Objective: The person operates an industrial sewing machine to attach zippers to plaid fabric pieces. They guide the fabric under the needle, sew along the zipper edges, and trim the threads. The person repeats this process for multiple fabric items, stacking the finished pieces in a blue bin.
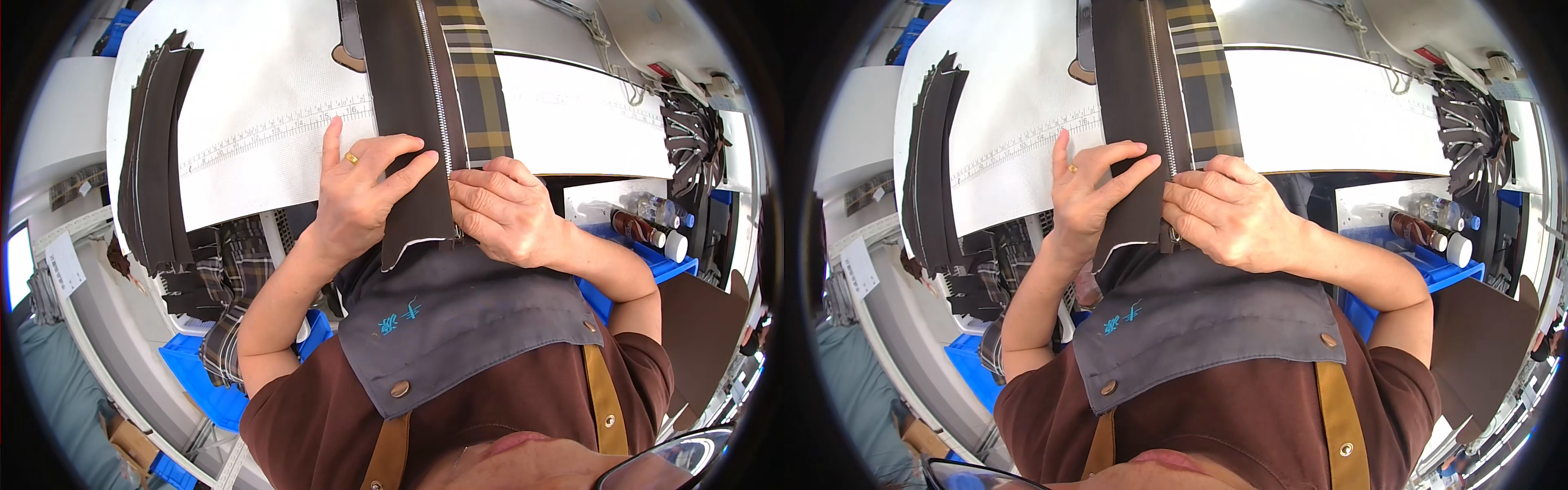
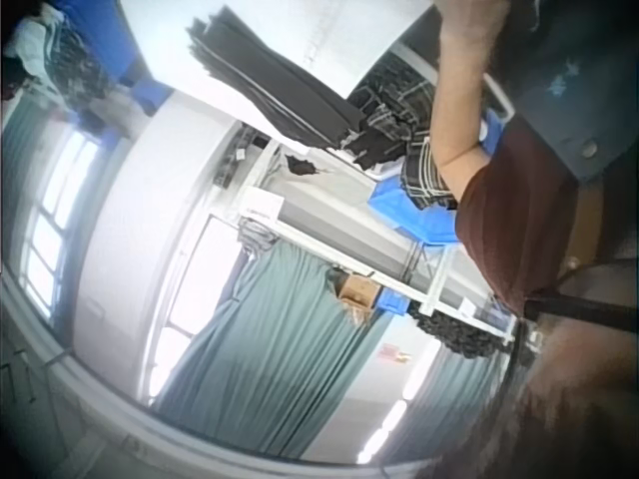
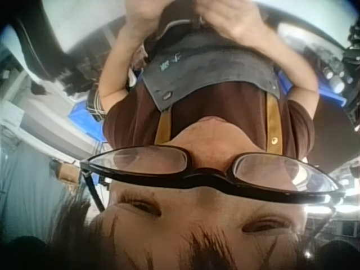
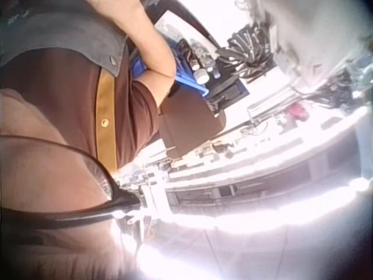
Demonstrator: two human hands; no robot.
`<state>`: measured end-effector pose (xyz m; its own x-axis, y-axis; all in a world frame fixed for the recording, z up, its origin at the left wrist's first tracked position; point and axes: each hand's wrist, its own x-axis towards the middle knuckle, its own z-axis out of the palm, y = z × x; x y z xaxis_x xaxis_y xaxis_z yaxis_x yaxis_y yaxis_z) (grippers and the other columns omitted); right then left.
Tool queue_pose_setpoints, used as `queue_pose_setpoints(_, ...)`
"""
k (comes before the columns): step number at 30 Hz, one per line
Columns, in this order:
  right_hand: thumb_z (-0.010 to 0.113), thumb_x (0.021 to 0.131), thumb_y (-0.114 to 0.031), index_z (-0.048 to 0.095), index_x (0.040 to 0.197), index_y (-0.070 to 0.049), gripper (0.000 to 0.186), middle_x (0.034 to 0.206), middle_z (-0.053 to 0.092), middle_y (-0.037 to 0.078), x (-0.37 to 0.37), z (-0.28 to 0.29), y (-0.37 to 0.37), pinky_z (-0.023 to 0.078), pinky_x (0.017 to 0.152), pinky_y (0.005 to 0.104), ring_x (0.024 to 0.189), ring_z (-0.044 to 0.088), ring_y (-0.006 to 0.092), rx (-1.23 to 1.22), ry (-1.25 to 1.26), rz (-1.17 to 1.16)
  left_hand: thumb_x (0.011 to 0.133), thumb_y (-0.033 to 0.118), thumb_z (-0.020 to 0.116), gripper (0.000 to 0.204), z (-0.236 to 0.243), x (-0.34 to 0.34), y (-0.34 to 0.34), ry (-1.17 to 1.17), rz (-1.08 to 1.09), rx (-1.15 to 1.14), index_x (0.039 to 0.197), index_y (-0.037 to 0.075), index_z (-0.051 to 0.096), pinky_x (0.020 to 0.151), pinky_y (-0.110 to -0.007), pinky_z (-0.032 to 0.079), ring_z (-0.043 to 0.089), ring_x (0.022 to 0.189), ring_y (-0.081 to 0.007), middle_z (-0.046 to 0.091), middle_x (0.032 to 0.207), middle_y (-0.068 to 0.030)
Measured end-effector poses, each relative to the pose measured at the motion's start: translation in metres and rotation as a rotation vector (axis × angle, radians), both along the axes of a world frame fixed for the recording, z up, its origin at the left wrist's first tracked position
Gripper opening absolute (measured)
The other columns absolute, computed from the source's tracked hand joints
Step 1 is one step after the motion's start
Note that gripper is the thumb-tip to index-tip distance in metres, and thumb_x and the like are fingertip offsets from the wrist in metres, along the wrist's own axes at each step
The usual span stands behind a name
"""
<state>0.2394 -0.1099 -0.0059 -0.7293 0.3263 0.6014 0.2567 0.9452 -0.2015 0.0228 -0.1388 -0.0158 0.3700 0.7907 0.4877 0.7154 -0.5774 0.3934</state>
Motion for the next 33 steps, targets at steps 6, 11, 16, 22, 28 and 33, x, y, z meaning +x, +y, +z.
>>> queue_pose_setpoints(6, 0.065, 0.068, -0.011, 0.066, 0.091, -0.001, 0.025, 0.099, 0.065, 0.010, 0.004, 0.003, 0.002, 0.049, 0.079, 0.0339, 0.092, 0.062, 0.0216, -0.070, -0.042, 0.048, 0.073, 0.014, 0.064, 0.031, 0.008, 0.002, -0.001, 0.015, -0.005, -0.037, 0.104, 0.013, 0.068, 0.107, -0.052, 0.019, 0.062, 0.094, -0.0173, 0.063, 0.113, -0.0016)
queue_pose_setpoints(11, 0.064, 0.068, -0.008, 0.065, 0.095, 0.002, 0.029, 0.103, 0.064, 0.013, 0.010, 0.005, 0.005, 0.051, 0.078, 0.0353, 0.096, 0.062, 0.0238, -0.100, -0.058, 0.114, 0.073, 0.014, 0.064, 0.032, 0.008, -0.001, -0.001, 0.045, -0.015, -0.050, 0.104, 0.012, 0.068, 0.108, -0.052, 0.018, 0.061, 0.097, -0.0171, 0.063, 0.116, -0.0018)
queue_pose_setpoints(16, 0.064, 0.068, -0.008, 0.066, 0.092, 0.002, 0.027, 0.102, 0.064, 0.012, 0.007, 0.000, 0.006, 0.052, 0.077, 0.0349, 0.097, 0.061, 0.0239, -0.067, -0.023, 0.117, 0.074, 0.019, 0.066, 0.031, 0.008, -0.001, 0.000, 0.078, 0.008, -0.035, 0.105, 0.015, 0.070, 0.109, -0.046, 0.021, 0.062, 0.098, -0.0152, 0.065, 0.114, 0.0012)
queue_pose_setpoints(22, 0.064, 0.068, -0.009, 0.067, 0.090, 0.000, 0.025, 0.101, 0.065, 0.010, 0.009, -0.006, 0.008, 0.051, 0.077, 0.0343, 0.097, 0.061, 0.0235, -0.098, 0.022, 0.133, 0.074, 0.024, 0.069, 0.034, 0.007, -0.001, 0.000, 0.015, -0.017, -0.035, 0.106, 0.015, 0.068, 0.111, -0.049, 0.015, 0.060, 0.097, -0.0146, 0.063, 0.115, 0.0001)
queue_pose_setpoints(28, 0.064, 0.067, -0.010, 0.067, 0.089, -0.001, 0.024, 0.101, 0.066, 0.009, 0.011, -0.003, 0.006, 0.050, 0.078, 0.0343, 0.097, 0.062, 0.0220, -0.092, 0.026, 0.116, 0.073, 0.026, 0.070, 0.034, 0.006, -0.001, 0.001, 0.006, -0.008, -0.032, 0.106, 0.018, 0.068, 0.111, -0.049, 0.015, 0.061, 0.095, -0.0142, 0.063, 0.113, 0.0006)
queue_pose_setpoints(33, 0.064, 0.068, -0.010, 0.067, 0.088, -0.001, 0.023, 0.100, 0.066, 0.009, 0.012, -0.003, 0.006, 0.050, 0.078, 0.0339, 0.097, 0.062, 0.0217, -0.092, 0.032, 0.121, 0.072, 0.026, 0.070, 0.033, 0.003, -0.002, 0.000, 0.009, -0.001, -0.029, 0.105, 0.019, 0.069, 0.111, -0.049, 0.015, 0.061, 0.095, -0.0139, 0.063, 0.112, 0.0010)
